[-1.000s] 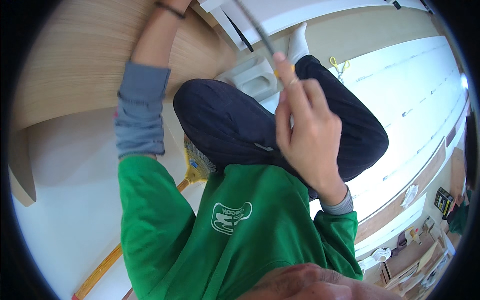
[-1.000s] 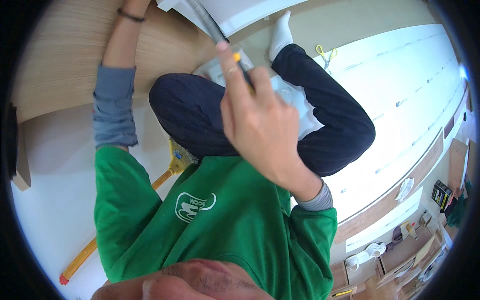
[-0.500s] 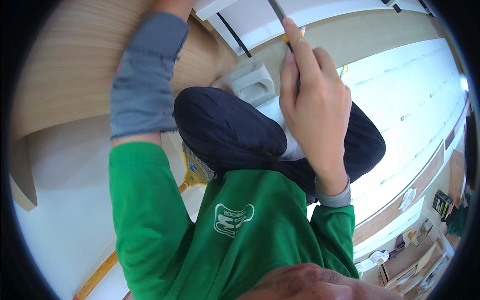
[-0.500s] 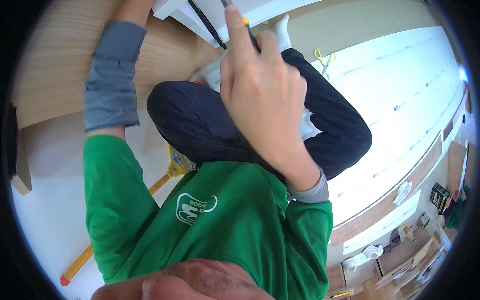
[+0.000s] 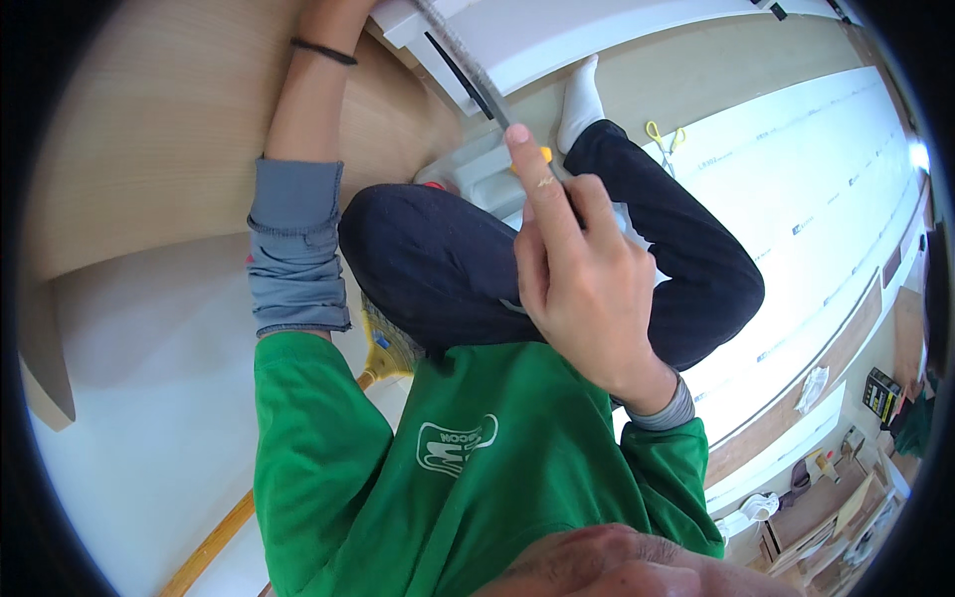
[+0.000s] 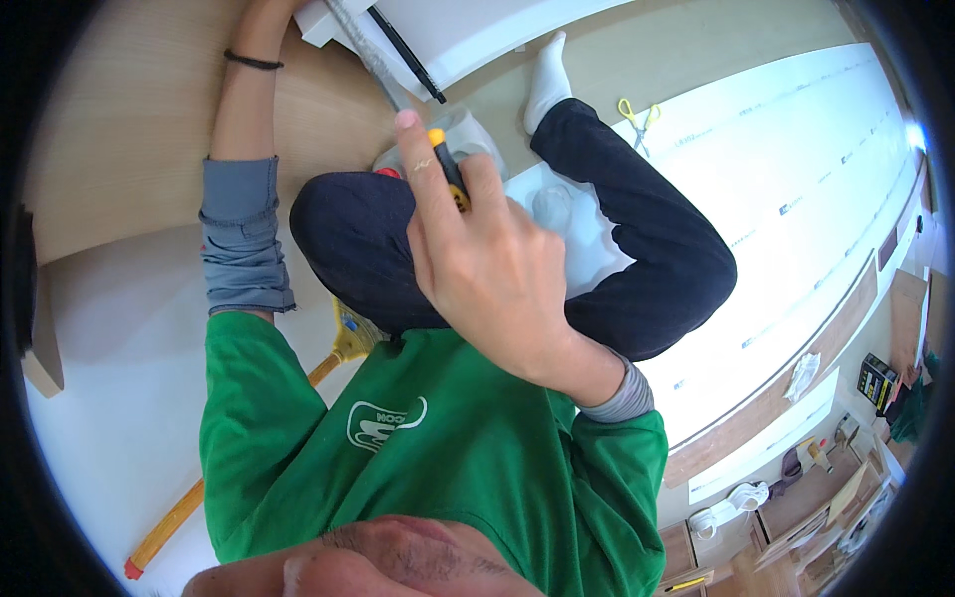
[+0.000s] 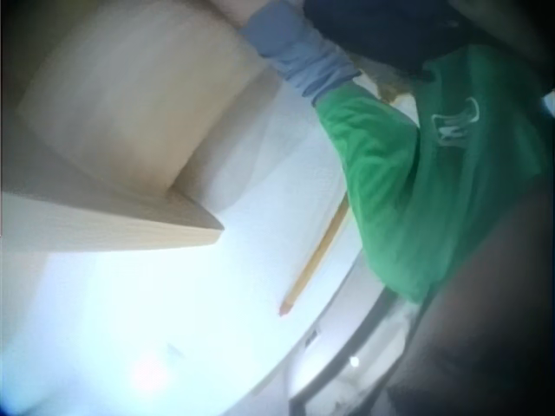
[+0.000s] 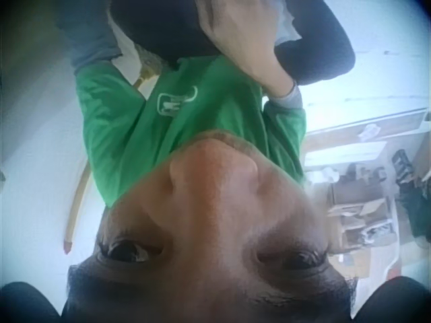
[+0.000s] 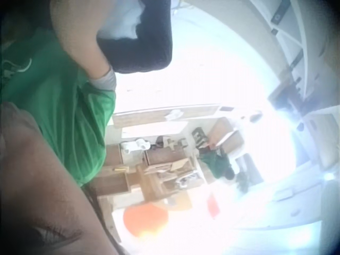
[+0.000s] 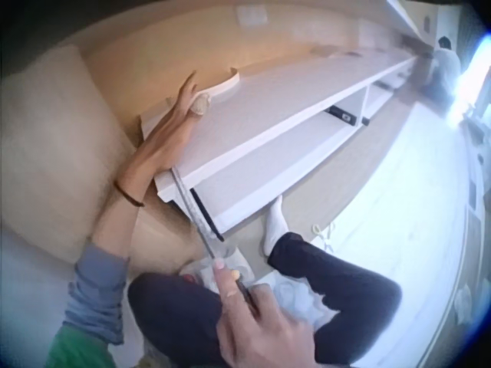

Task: The person assembles a white shelving unit. They wipe the surface with a cloth, cut a protective film with scissors, and use a file to smooth the edges of the shelves.

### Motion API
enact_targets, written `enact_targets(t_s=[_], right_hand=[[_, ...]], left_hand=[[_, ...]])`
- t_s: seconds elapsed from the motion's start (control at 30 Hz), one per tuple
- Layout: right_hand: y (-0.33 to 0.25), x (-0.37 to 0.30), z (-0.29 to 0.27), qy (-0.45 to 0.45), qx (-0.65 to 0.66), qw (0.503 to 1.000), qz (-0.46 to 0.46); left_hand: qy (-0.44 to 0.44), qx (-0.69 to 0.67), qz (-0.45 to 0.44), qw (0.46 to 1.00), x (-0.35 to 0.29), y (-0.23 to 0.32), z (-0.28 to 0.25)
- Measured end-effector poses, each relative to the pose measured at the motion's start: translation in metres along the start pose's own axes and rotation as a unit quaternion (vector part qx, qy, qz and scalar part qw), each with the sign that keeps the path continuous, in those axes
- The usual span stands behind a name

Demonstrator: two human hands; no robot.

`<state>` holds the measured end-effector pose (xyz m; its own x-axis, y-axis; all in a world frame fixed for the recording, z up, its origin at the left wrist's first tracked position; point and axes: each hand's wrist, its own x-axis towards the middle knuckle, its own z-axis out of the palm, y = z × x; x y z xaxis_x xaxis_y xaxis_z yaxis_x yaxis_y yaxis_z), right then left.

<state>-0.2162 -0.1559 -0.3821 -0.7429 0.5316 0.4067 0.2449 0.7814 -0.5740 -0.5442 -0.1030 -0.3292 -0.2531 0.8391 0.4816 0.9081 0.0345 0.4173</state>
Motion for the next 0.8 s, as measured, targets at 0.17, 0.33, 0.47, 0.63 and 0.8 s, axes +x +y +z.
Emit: enact_targets(t_s=[0.17,0.33,0.47,0.63,0.8], right_hand=[[0.022,0.028,0.008,0.045,-0.033,0.998,0.016],[0.044,0.066,-0.001,0.103,-0.059,0.993,-0.006],[0.047,0.05,-0.003,0.104,-0.039,0.994,-0.006],[0.027,0.002,-0.005,0.046,0.003,0.999,0.012],[0.027,0.001,-0.007,0.009,-0.009,0.999,0.032]], left_hand=[[-0.056,0.015,0.023,0.998,0.054,-0.008,0.03],[-0.009,-0.042,0.057,0.997,0.116,-0.029,0.061],[-0.035,-0.026,0.044,0.998,0.102,-0.004,0.049],[-0.039,-0.026,0.051,0.998,0.03,0.013,0.019],[-0.036,0.023,0.025,0.999,0.026,0.004,0.033]])
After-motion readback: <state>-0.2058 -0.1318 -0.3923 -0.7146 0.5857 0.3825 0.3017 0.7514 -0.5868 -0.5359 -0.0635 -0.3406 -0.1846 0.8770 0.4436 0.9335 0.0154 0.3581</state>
